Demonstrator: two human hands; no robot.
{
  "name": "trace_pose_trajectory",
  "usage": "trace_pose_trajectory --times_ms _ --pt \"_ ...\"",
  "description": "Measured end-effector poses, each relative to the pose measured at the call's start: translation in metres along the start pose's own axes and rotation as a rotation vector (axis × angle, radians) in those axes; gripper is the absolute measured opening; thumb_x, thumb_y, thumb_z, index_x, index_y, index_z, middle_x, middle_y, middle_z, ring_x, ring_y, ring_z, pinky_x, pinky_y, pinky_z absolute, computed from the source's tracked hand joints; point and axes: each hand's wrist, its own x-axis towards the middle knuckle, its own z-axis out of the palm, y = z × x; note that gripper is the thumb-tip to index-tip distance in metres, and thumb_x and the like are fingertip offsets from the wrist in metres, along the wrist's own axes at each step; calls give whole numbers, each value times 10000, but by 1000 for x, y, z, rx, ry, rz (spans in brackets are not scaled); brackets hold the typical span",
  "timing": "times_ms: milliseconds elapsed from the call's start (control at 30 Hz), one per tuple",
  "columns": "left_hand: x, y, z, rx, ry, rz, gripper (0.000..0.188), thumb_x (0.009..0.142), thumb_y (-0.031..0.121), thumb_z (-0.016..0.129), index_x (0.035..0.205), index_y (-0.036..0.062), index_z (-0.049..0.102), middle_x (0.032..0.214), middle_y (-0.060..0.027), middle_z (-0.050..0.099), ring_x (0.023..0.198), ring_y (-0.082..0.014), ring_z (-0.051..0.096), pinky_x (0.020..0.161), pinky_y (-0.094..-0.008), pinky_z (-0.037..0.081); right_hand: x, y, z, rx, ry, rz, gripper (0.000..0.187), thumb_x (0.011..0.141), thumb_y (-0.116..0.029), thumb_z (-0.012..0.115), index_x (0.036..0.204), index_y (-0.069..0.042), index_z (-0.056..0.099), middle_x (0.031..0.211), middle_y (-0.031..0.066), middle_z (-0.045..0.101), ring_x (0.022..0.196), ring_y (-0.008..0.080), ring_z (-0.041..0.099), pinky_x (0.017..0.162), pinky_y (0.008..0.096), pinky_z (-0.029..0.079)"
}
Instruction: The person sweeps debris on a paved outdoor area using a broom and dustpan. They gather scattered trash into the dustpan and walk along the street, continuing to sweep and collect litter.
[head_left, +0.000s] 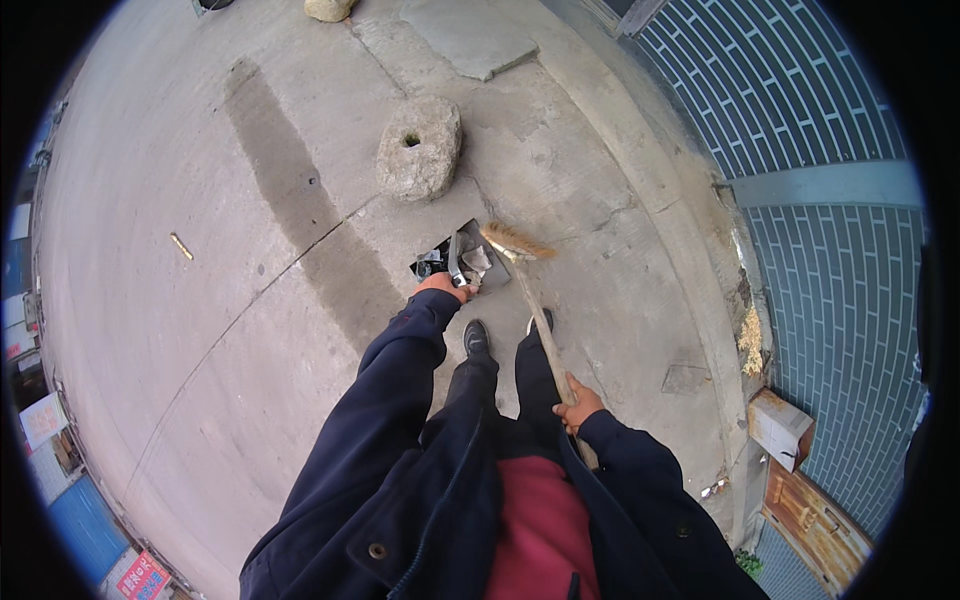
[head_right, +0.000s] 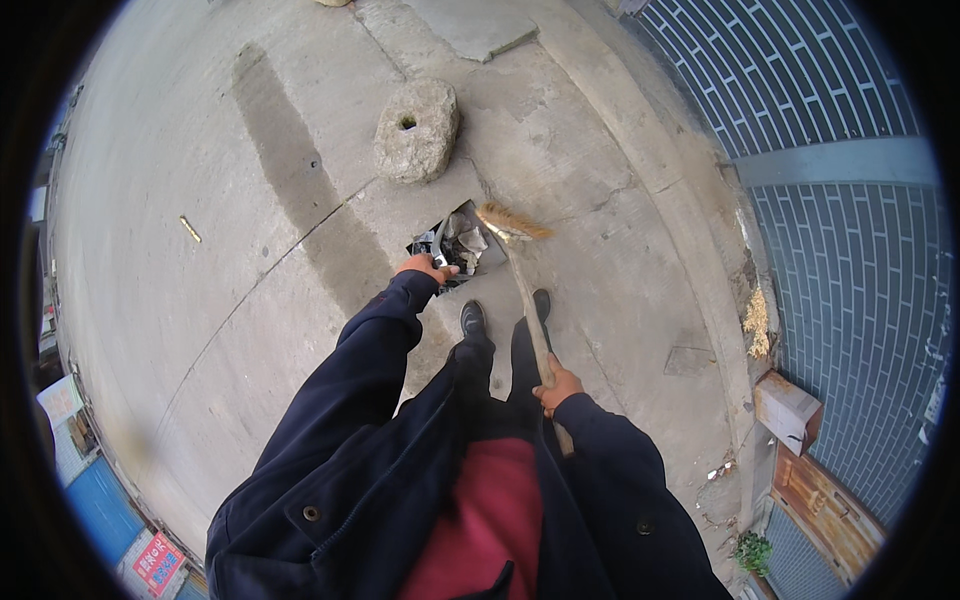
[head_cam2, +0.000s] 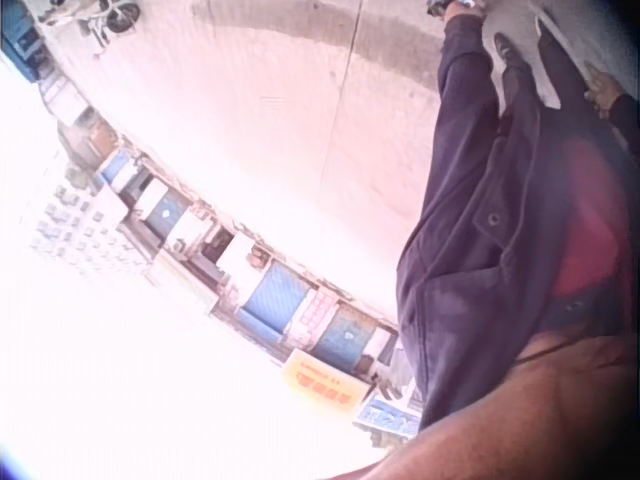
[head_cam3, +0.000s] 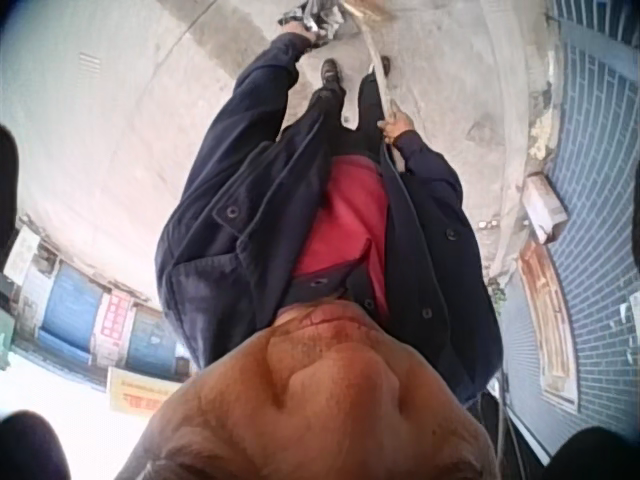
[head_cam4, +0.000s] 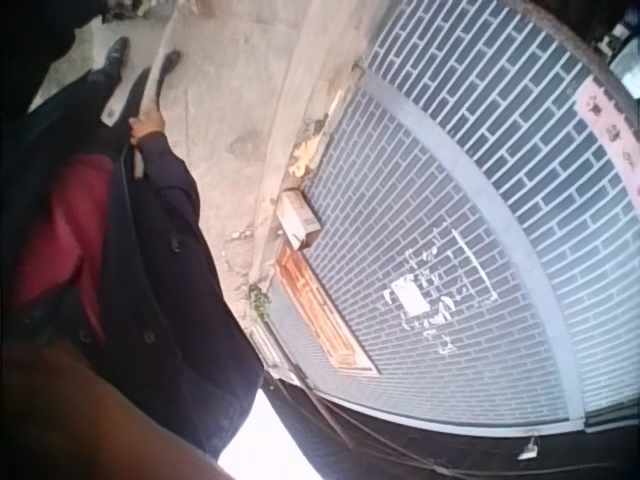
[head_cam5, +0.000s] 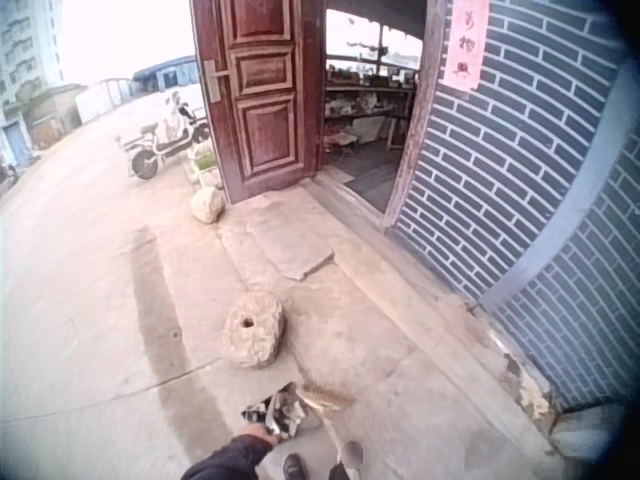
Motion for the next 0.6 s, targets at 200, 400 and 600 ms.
trace_pose_trajectory --times_ms 200,400,600 --pt "-16 -38 -6 -106 39 28 663 731 595 688 1007 -8 675 967 -208 686 959 -339 655 847 -407 493 -19 3 8 -325 -149 -251 823 766 -152 715 1479 -87 310 1021 227 672 873 283 677 797 329 516" --pt "-61 -119 -7 -415 113 -99 632 714 562 724 992 -4 680 931 -185 689 936 -331 659 837 -394 496 -31 -17 -17 -438 -271 -287 784 790 -94 682 1478 -58 306 1155 197 634 984 242 640 860 279 484" --pt "-110 -202 -16 -875 315 -179 543 722 450 760 991 -17 696 853 -148 701 812 -261 677 781 -347 501 -65 -51 -25 -455 -378 -434 744 814 16 622 1480 -33 295 1240 149 602 1084 182 592 929 238 437"
